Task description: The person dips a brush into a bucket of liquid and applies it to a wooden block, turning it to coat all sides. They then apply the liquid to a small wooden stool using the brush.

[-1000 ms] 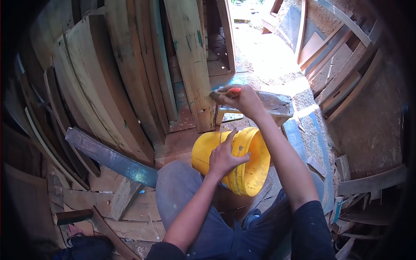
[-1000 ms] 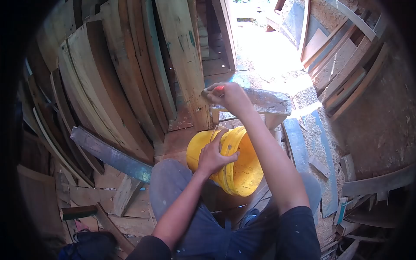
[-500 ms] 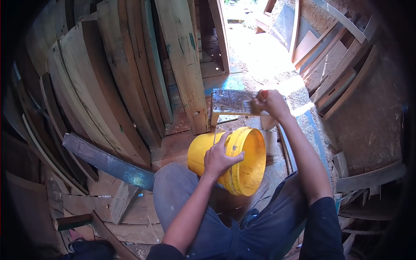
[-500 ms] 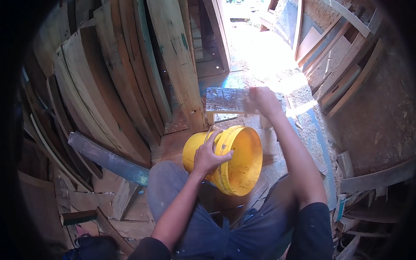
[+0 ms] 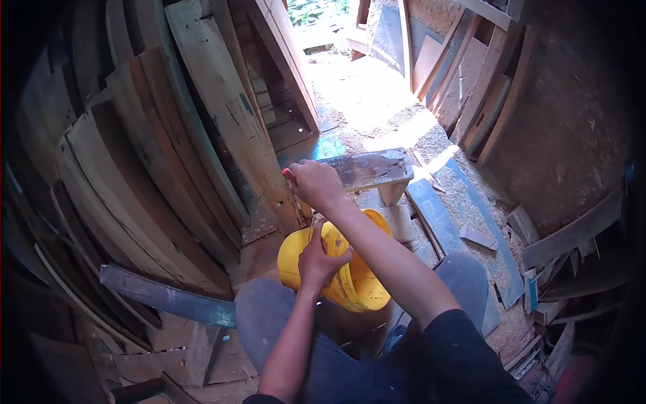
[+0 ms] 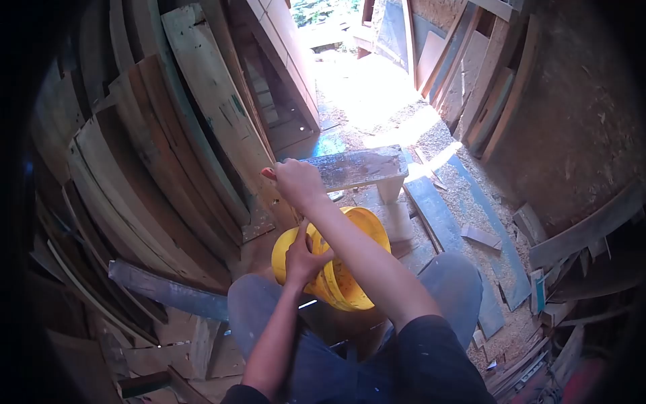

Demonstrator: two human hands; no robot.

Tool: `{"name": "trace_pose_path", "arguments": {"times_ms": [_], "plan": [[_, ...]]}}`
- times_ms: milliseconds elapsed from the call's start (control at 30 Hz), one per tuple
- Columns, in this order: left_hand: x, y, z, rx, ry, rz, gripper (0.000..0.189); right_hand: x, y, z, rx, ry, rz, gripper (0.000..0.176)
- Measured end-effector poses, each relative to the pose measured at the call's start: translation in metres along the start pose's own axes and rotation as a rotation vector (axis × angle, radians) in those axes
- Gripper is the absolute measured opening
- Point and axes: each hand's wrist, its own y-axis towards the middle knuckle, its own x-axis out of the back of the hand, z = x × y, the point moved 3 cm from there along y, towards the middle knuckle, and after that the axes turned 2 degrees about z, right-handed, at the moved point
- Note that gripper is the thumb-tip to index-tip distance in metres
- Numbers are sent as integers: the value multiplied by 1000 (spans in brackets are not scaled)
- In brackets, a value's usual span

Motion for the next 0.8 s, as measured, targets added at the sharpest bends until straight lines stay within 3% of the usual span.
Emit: {"name": "trace_pose_path", "arguments": {"times_ms": [67, 133, 200, 267, 300, 333, 400, 500, 533, 567, 667, 700, 767, 800], "plan": [[0, 1, -3, -11, -18, -6, 98, 5, -3, -6, 13, 39, -55, 34], [3, -1, -6, -15, 2, -40, 96, 12, -13, -28, -114, 164, -2, 25], [8, -3, -10, 4, -9, -30, 95, 12, -25, -82, -212, 311, 75, 23], [9, -5, -5, -4, -14, -52, 94, 25, -38, -142, -254, 265, 3, 24], [10, -7, -3, 5, -14, -57, 94, 41, -41, -164, -379, 209, 53, 24], [11, -9, -2, 7, -27, -55, 94, 48, -43, -192, -362, 41, 109, 25], [13, -9, -1, 2, -38, -55, 94, 80, -40, -194, -421, -244, 235, 24], [14, -10, 0, -16, -41, -59, 94, 92, -32, -153, -407, -327, 285, 25], [14, -10, 0, -12, -37, -50, 96, 72, -25, -151, -342, -316, 304, 33], [14, -10, 0, -9, -29, -38, 97, 60, -21, -130, -286, -268, 261, 28], [15, -12, -4, 11, -56, -40, 95, 27, 2, -75, -226, -206, 300, 59], [15, -13, -3, 13, -34, -36, 95, 25, 10, -63, -232, -185, 294, 59], [13, -15, -2, 6, -84, -71, 98, 29, 23, -48, -192, -74, 169, 37], [14, -16, -2, 12, -62, -63, 100, 26, 24, -49, -200, -70, 174, 37]]}}
